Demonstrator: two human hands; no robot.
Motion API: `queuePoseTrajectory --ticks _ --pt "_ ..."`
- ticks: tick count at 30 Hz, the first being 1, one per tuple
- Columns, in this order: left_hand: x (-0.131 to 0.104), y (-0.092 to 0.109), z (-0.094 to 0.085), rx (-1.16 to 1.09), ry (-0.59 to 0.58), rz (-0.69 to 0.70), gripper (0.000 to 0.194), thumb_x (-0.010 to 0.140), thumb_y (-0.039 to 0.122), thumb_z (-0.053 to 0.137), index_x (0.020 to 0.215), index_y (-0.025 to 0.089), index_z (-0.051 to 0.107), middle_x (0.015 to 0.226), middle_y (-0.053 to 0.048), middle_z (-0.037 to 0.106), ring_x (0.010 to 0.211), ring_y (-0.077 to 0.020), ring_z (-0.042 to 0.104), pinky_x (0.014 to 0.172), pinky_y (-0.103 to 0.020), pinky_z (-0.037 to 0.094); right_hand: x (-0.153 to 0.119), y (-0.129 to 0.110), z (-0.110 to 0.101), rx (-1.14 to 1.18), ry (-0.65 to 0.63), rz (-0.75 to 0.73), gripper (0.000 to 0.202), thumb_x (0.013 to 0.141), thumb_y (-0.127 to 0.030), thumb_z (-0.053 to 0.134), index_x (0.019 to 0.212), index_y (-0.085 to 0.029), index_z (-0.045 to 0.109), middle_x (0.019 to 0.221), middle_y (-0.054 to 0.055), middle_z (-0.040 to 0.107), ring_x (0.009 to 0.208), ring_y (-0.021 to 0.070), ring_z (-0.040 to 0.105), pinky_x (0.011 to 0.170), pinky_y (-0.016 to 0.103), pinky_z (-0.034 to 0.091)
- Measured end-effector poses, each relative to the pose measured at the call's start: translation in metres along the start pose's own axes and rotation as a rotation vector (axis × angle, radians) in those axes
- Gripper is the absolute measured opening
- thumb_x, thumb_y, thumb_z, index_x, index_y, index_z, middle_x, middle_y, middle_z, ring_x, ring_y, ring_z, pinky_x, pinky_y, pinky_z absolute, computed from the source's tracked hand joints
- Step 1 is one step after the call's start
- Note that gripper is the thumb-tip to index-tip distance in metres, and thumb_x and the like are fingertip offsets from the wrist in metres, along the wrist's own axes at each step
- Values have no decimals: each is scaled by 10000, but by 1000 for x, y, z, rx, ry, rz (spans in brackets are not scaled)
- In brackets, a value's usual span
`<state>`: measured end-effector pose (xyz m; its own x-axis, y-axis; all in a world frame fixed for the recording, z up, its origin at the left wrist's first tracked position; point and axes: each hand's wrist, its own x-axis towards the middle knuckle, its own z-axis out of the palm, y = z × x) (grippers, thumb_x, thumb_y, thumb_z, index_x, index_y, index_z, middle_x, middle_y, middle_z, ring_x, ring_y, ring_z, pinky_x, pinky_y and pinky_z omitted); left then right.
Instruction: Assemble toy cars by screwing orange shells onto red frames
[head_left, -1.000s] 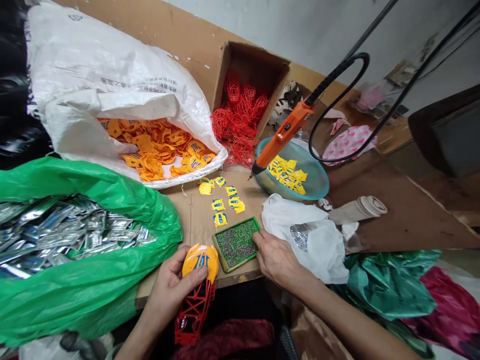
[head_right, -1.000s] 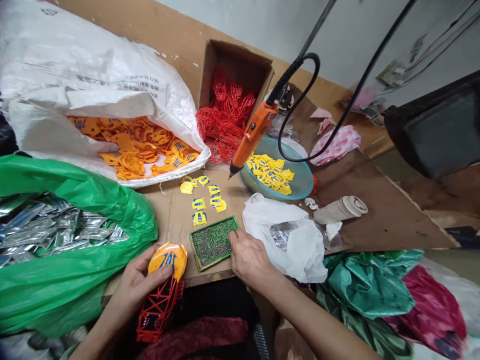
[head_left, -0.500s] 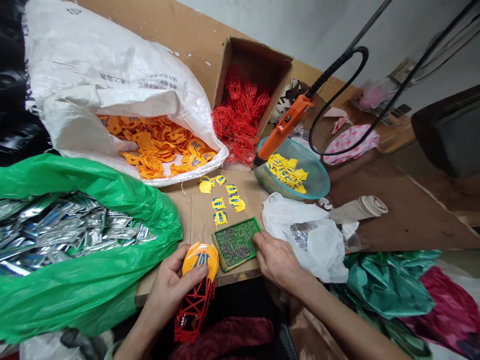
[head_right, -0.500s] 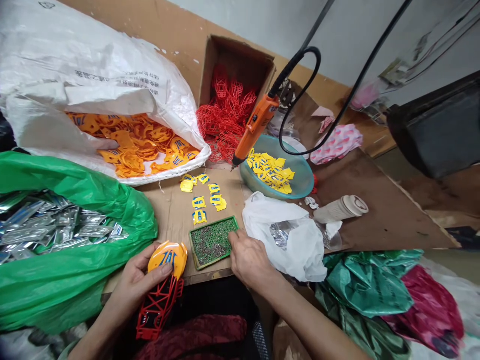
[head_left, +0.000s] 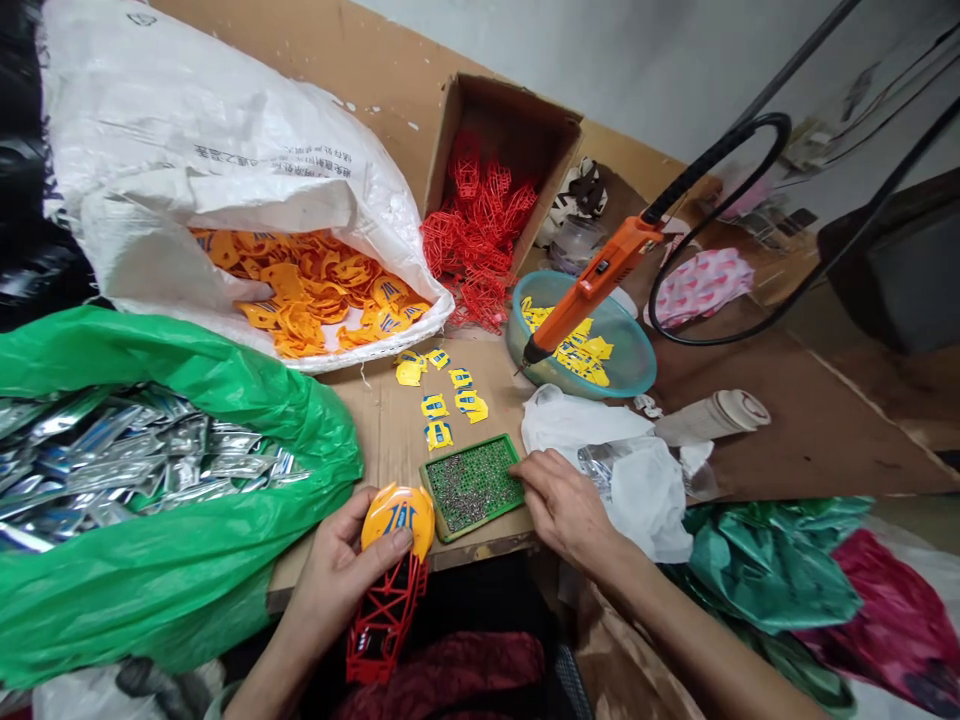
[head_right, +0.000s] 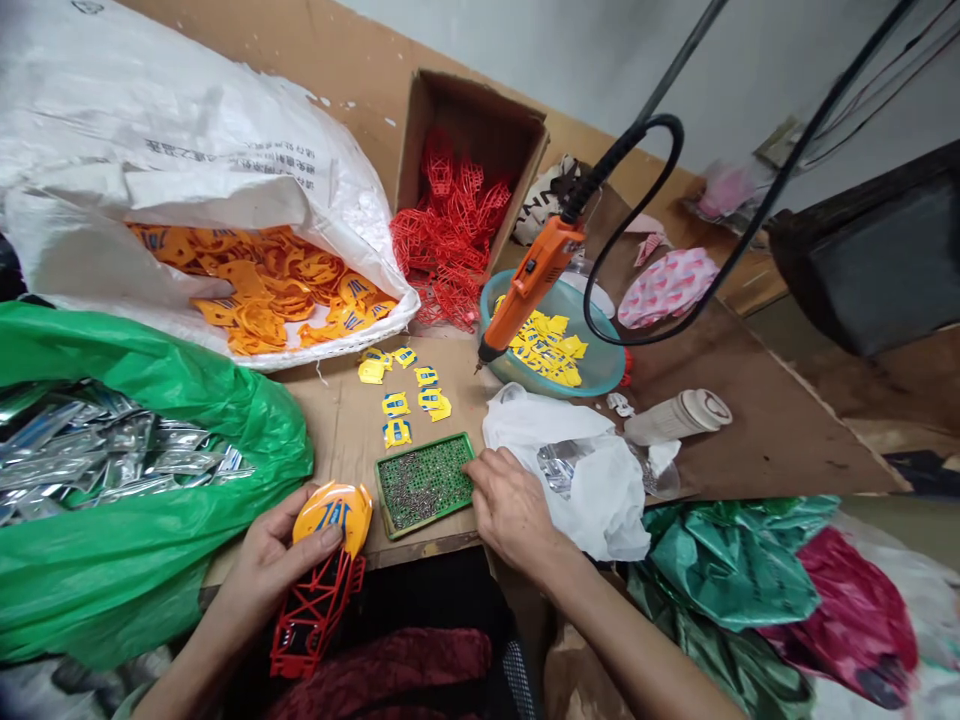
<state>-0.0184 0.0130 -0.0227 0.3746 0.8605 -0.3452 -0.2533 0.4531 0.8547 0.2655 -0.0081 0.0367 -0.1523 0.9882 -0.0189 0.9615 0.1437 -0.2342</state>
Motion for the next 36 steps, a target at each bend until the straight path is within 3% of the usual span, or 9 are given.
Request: queuePoseTrajectory --ticks 6,9,14,19,24,28,32,36 --pt "2 -1 0 4 17 13 375 711 409 858 956 174 701 810 -17 701 726 -174 613 659 -251 505 -25 -26 18 -93 59 -78 288 947 -133 511 1202 -156 642 1166 143 662 1027 299 528 883 459 456" --pt "2 0 1 13 13 19 375 722 406 850 973 172 697 813 -18 701 718 -168 609 659 -247 499 -29 -39 20 -25 51 -99 281 969 -166 514 1228 -176 623 1164 125 665 1040 288 542 886 456 446" --pt "1 2 1 38 12 11 372 723 421 843 955 172 694 795 -17 696 708 -176 612 649 -254 497 -24 -26 14 -10 108 -48 276 985 -156 483 1218 -171 629 1177 120 681 1021 280 532 885 450 424" --pt "1 3 2 28 30 12 364 709 411 848 946 171 708 792 -23 705 700 -183 619 646 -259 500 -23 -19 10 -40 -11 -13 234 980 -166 491 1118 -171 679 1117 121 700 982 293 526 845 450 410" --pt "1 3 2 11 19 -15 373 705 409 854 956 178 703 795 -18 700 688 -179 620 620 -251 502 -19 -10 6 140 32 -48 296 949 -68 438 1138 -159 647 939 96 680 895 250 519 842 396 440" --pt "0 4 3 10 0 -4 366 728 406 844 973 176 697 801 -17 695 704 -172 615 632 -245 507 -10 -4 4 -63 -51 -27 304 836 9 457 1017 -136 654 922 116 646 898 273 482 826 400 407" --pt "0 3 3 -8 -2 2 364 726 413 845 956 175 695 794 -13 689 690 -168 612 612 -239 504 -3 -12 5 -247 -177 3 201 856 -35 479 902 -163 626 931 119 639 907 284 486 800 402 361" --pt "1 4 3 -5 5 12 371 714 413 852 953 171 704 798 -17 695 698 -171 614 627 -240 503 0 -19 7 -241 -199 25 186 849 -39 478 904 -171 597 933 113 629 886 269 494 783 378 353"
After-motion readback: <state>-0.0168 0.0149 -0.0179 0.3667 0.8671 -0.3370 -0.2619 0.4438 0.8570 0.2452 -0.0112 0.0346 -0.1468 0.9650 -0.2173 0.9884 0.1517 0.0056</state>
